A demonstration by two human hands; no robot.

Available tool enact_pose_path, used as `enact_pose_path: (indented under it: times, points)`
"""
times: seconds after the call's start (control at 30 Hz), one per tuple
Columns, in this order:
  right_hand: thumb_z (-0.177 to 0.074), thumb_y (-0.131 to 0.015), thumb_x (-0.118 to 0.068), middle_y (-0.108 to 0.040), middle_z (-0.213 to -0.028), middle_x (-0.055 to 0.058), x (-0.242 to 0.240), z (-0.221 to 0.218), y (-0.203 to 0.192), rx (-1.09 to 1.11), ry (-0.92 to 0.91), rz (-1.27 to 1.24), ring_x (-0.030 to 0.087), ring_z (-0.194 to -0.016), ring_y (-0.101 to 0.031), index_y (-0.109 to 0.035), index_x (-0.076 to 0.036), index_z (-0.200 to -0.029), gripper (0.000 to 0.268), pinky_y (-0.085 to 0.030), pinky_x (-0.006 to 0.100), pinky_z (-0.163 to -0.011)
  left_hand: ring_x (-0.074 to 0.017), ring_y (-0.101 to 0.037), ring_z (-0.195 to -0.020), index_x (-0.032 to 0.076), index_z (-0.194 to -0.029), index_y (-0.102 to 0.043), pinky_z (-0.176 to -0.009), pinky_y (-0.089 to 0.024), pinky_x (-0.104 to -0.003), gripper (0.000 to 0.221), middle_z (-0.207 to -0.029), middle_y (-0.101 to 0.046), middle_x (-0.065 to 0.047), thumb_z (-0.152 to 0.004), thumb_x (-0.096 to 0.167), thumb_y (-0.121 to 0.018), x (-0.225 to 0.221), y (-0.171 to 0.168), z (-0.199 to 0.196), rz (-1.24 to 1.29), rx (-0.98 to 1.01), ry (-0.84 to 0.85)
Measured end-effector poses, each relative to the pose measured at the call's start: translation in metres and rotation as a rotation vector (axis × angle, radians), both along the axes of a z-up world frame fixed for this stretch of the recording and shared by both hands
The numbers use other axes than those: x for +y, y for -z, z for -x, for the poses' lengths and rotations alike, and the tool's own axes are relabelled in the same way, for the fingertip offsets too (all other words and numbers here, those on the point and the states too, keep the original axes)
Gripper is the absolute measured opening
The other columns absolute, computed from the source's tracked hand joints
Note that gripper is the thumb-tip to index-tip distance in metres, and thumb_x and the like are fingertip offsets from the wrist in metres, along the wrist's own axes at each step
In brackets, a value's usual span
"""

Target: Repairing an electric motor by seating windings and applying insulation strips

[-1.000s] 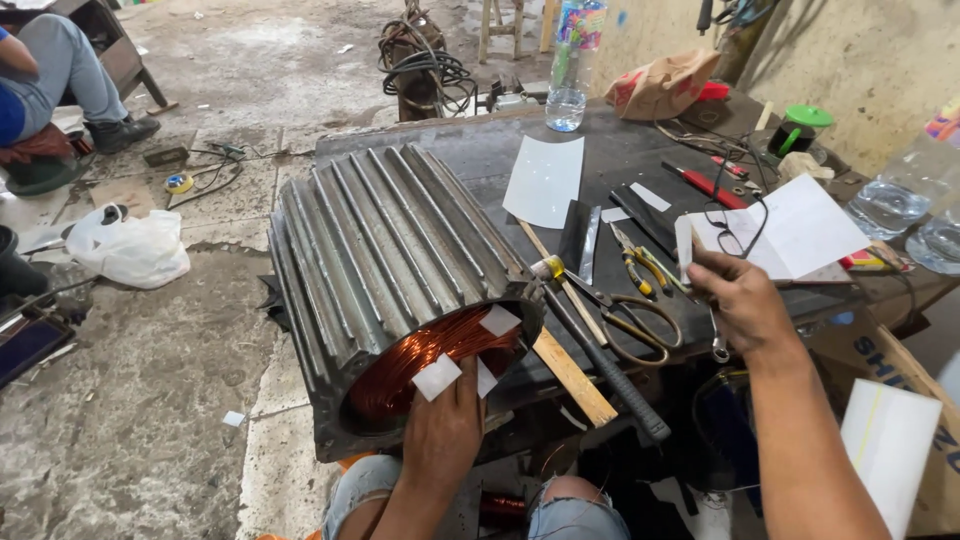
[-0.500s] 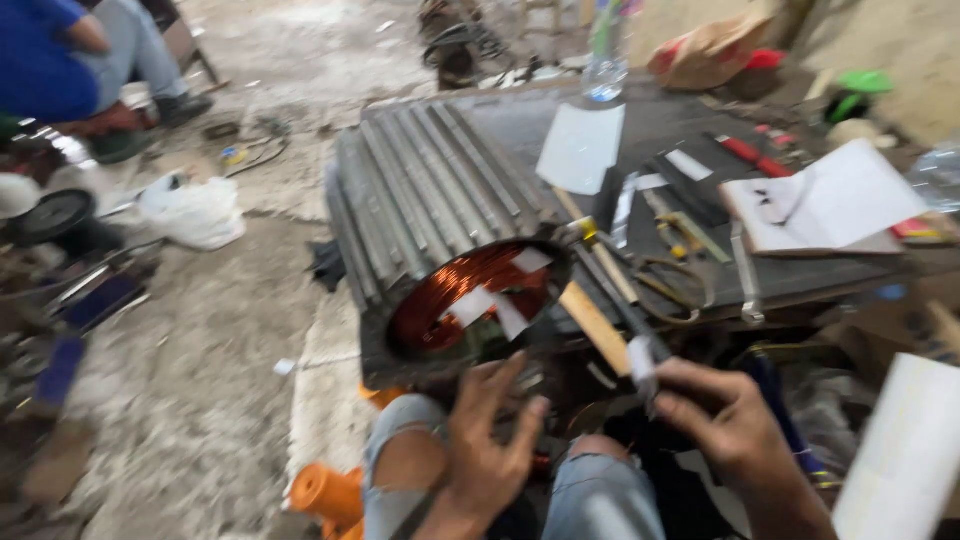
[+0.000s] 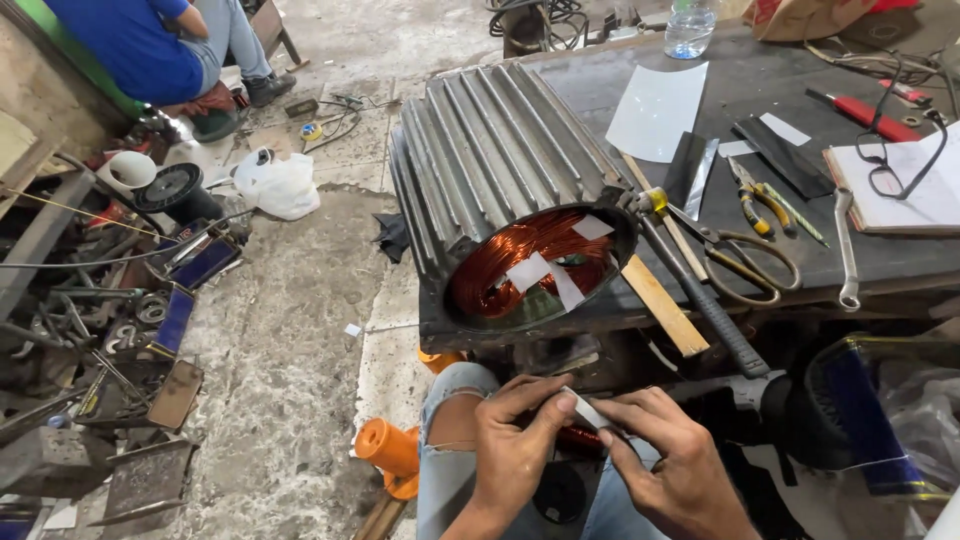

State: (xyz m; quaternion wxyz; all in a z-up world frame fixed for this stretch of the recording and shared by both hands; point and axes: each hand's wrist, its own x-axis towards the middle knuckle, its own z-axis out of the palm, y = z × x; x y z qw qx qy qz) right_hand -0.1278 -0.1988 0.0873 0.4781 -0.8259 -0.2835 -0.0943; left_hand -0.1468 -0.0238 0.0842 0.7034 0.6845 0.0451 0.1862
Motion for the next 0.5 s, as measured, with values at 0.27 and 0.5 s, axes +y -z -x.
enact_pose_path:
  times: [0.27, 0.5]
  points:
    - [-0.079, -0.081, -0.013, -0.088, -0.096, 0.009, 0.034, 0.009, -0.003, 0.379, 0.140, -0.390, 0.018, -0.092, -0.083, -0.086, -0.006, -0.104, 0.026, -0.066, 0.026, -0.084, -0.0154, -0.073, -0.069, 0.000, -0.092, -0.081, -0.064, -0.066, -0.024, 0.011, -0.084, -0.074, -0.012, -0.089, 0.009, -0.075, 0.010, 0.011, 0.000, 0.104, -0.089, 0.098]
    - [-0.081, -0.078, -0.012, -0.088, -0.086, 0.009, 0.051, 0.006, -0.011, 0.422, 0.121, -0.333, 0.017, -0.083, -0.084, -0.088, -0.005, -0.103, 0.025, -0.068, 0.025, -0.075, -0.0148, -0.069, -0.067, 0.001, -0.094, -0.078, -0.064, -0.058, -0.027, 0.020, -0.077, -0.071, -0.006, -0.097, 0.018, -0.068, 0.032, 0.007, 0.001, 0.103, -0.045, 0.136]
